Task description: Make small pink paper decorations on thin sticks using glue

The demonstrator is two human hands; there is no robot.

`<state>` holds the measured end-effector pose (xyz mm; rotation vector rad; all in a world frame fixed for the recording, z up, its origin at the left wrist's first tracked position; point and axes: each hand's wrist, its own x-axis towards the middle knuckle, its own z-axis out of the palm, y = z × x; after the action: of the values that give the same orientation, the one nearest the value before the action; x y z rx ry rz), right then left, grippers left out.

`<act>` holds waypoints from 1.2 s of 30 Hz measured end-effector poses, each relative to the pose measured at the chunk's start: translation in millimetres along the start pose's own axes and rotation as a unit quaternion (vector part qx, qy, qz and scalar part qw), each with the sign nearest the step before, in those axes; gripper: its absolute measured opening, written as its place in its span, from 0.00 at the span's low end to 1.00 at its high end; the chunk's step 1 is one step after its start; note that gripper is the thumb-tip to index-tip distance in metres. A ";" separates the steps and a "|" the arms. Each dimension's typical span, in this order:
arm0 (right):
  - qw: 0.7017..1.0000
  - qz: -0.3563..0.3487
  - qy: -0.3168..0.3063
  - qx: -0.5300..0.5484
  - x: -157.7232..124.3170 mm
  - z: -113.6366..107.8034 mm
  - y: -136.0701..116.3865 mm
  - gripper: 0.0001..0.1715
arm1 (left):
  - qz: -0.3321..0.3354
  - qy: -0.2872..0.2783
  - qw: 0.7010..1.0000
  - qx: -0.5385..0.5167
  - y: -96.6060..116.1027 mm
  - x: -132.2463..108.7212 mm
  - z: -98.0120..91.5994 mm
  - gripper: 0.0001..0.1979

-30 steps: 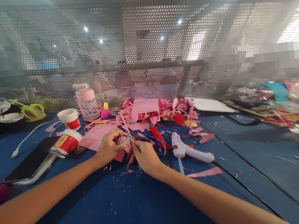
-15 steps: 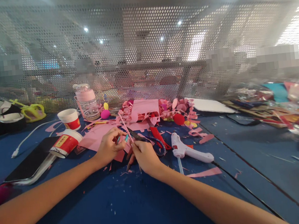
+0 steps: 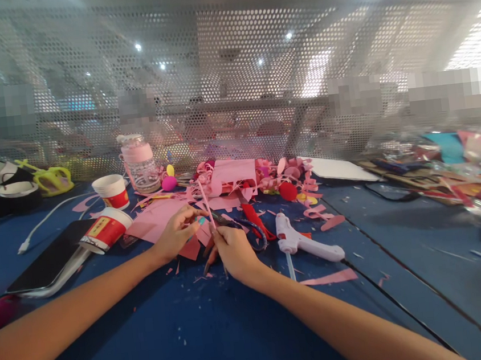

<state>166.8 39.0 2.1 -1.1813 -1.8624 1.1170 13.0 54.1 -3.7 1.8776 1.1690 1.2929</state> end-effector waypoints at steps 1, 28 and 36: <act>1.000 -0.001 0.001 -0.001 0.0 0.0 -0.1 0.24 | -0.001 0.001 1.000 -0.001 0.7 -0.4 0.2 0.11; 0.998 -0.045 0.007 -0.050 0.6 -0.6 2.9 0.23 | -0.046 0.081 0.994 -0.052 -7.4 4.0 0.4 0.10; 0.999 -0.035 0.004 -0.025 -0.4 0.0 1.2 0.22 | 0.006 -0.004 1.000 -0.012 -0.9 -0.3 1.4 0.10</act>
<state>167.4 38.9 1.0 -1.1368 -1.9209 1.0313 14.0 54.2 -5.1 1.8737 1.1341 1.2992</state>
